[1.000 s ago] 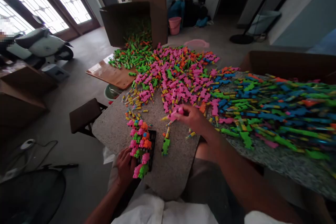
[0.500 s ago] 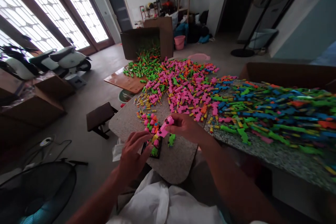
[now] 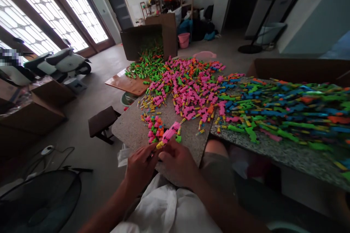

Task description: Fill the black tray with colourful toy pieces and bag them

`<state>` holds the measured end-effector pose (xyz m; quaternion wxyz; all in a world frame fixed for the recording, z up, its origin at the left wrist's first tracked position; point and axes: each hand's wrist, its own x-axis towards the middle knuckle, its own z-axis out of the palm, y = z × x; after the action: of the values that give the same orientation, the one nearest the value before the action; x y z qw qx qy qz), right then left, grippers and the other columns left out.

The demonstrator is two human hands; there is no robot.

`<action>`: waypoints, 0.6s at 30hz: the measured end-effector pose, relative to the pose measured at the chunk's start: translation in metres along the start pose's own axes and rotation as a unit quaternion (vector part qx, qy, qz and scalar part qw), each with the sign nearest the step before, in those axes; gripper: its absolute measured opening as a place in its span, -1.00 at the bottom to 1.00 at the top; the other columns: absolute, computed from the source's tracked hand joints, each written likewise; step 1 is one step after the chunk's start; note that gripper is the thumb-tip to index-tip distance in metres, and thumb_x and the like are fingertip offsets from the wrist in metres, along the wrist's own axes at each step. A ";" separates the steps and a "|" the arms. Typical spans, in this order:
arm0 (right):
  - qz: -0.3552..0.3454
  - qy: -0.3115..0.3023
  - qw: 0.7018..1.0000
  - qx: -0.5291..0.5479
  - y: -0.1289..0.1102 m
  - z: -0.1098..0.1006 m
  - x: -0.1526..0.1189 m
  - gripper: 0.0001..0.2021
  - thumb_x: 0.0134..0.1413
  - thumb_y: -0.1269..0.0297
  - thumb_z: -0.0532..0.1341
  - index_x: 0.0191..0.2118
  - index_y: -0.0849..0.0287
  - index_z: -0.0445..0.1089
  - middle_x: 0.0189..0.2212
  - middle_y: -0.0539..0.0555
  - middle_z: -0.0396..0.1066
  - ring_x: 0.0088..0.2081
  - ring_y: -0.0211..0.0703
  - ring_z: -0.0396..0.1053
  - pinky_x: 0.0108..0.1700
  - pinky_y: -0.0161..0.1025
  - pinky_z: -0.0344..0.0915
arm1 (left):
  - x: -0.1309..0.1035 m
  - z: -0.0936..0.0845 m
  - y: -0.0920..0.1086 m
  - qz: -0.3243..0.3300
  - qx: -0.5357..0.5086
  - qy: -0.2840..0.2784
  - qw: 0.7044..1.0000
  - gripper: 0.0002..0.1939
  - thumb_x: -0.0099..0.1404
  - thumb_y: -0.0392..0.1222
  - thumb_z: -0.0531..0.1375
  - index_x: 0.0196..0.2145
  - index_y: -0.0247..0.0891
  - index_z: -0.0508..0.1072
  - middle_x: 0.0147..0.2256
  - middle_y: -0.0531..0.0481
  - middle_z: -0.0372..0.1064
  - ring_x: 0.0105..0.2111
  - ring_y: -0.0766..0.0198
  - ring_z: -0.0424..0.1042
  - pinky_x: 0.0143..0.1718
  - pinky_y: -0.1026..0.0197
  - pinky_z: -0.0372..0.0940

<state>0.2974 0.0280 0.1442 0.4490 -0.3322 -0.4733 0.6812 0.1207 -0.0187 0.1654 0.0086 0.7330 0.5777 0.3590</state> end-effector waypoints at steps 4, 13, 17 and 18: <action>-0.016 0.051 0.996 -0.071 0.014 0.020 -0.014 -0.68 0.25 0.05 0.37 0.03 0.05 0.64 -0.11 0.12 0.64 -0.08 0.01 0.56 0.00 -0.10 0.51 | -0.001 0.003 0.003 0.023 0.029 -0.031 0.999 -0.79 0.53 -0.23 0.21 0.01 -0.13 0.62 -0.20 -0.02 0.70 -0.24 0.21 0.67 -0.14 0.23 0.50; 0.026 0.081 0.955 -0.283 0.025 -0.055 0.113 -0.78 0.29 0.14 0.28 -0.27 0.18 0.57 -0.52 -0.02 0.49 -0.51 -0.20 0.40 -0.41 -0.30 0.23 | -0.012 -0.012 -0.071 -0.196 -0.014 0.053 0.979 -0.76 0.50 0.02 0.24 -0.08 -0.12 0.64 -0.13 -0.01 0.62 -0.36 0.31 0.51 -0.34 0.27 0.42; 0.015 -0.012 0.904 -0.428 0.056 -0.066 0.158 -0.83 0.32 0.25 0.32 -0.28 0.22 0.58 -0.34 0.09 0.62 -0.31 -0.11 0.53 -0.26 -0.28 0.25 | -0.031 0.027 -0.139 -0.235 -0.022 -0.013 0.972 -0.67 0.48 0.08 0.20 -0.10 -0.14 0.67 -0.16 -0.05 0.64 -0.26 0.20 0.57 -0.23 0.18 0.50; 0.007 -0.036 0.887 -0.459 0.061 -0.064 0.162 -0.82 0.34 0.23 0.33 -0.25 0.22 0.60 -0.29 0.13 0.65 -0.24 -0.08 0.55 -0.22 -0.28 0.25 | -0.036 0.039 -0.151 -0.218 -0.023 -0.029 0.975 -0.68 0.48 0.07 0.20 -0.09 -0.14 0.67 -0.08 -0.09 0.65 -0.14 0.14 0.60 -0.11 0.10 0.54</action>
<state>0.2743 0.1908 0.0614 0.2239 -0.4799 -0.7468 0.4023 0.0118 0.0167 0.0531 0.1198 0.5988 0.7150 0.3404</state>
